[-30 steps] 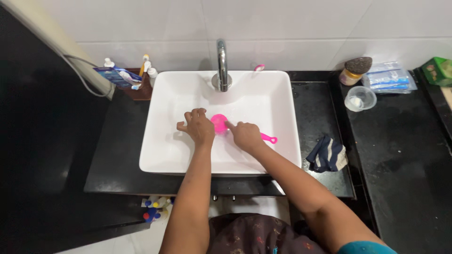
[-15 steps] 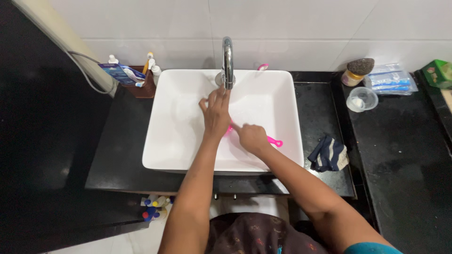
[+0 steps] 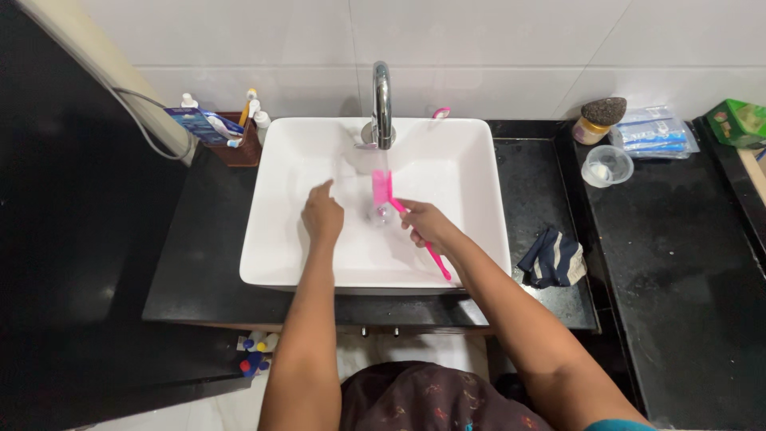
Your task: The person washes a pink brush and cleans the surface of a white sink using their hands and a brush under running water.
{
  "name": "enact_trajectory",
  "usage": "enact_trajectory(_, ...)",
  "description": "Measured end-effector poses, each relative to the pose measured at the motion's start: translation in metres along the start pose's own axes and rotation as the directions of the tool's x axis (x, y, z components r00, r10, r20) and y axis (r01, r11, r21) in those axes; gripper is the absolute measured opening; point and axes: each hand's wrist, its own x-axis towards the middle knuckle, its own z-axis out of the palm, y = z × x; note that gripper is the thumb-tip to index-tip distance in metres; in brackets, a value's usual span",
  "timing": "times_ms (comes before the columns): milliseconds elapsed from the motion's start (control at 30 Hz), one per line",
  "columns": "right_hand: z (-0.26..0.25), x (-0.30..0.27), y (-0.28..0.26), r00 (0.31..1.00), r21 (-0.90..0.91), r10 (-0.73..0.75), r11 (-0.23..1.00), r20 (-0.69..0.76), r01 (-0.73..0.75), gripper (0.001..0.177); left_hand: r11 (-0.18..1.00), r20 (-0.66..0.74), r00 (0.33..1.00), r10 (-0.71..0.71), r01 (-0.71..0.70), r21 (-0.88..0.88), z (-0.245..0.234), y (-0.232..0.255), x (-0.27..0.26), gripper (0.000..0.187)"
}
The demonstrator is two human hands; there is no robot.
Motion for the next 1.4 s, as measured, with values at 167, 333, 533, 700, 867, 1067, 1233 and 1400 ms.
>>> enact_trajectory(167,-0.004,-0.026,-0.01,0.995,0.134,-0.1,0.986,0.015,0.097,0.055,0.996,0.004,0.996,-0.089,0.089,0.031,-0.002,0.008,-0.023,0.024)
enact_trajectory(333,-0.015,-0.03,0.0,0.981,0.059,-0.168,0.983,-0.101,0.175,0.051,1.0,0.087,0.996,0.012,-0.012,0.0,-0.004,0.019,-0.031,0.022)
enact_trajectory(533,-0.002,-0.023,0.0,0.848,-0.671,-0.518,0.668,-0.107,0.323,0.048,0.928,-0.039,0.999,-0.011,-0.004,-0.373,0.016,0.046,-0.035,0.036)
enact_trajectory(700,0.01,-0.04,-0.001,0.764,-0.907,-0.612,0.411,-0.203,0.088,0.045,0.992,-0.224,0.967,-0.121,0.123,-0.007,0.0,0.052,-0.03,0.046)
enact_trajectory(867,0.01,-0.018,0.018,0.707,-0.948,-0.705,0.259,-0.053,0.186,0.057,0.987,-0.243,0.966,-0.088,0.117,0.111,-0.008,0.052,-0.031,0.044)
enact_trajectory(1067,0.006,-0.004,0.024,0.7,-0.961,-0.714,0.208,-0.021,0.184,0.053,0.988,-0.213,0.975,-0.061,0.09,0.129,-0.004,0.048,-0.035,0.042)
enact_trajectory(1233,0.007,-0.013,0.027,0.75,-0.98,-0.662,0.143,0.01,0.14,0.043,0.989,-0.189,0.982,0.004,0.023,0.143,0.002,0.041,-0.043,0.038)
enact_trajectory(1400,-0.001,-0.016,0.018,0.694,-0.976,-0.715,0.083,0.084,0.203,0.05,0.989,-0.121,0.991,0.065,-0.048,0.139,-0.002,0.048,-0.036,0.028)
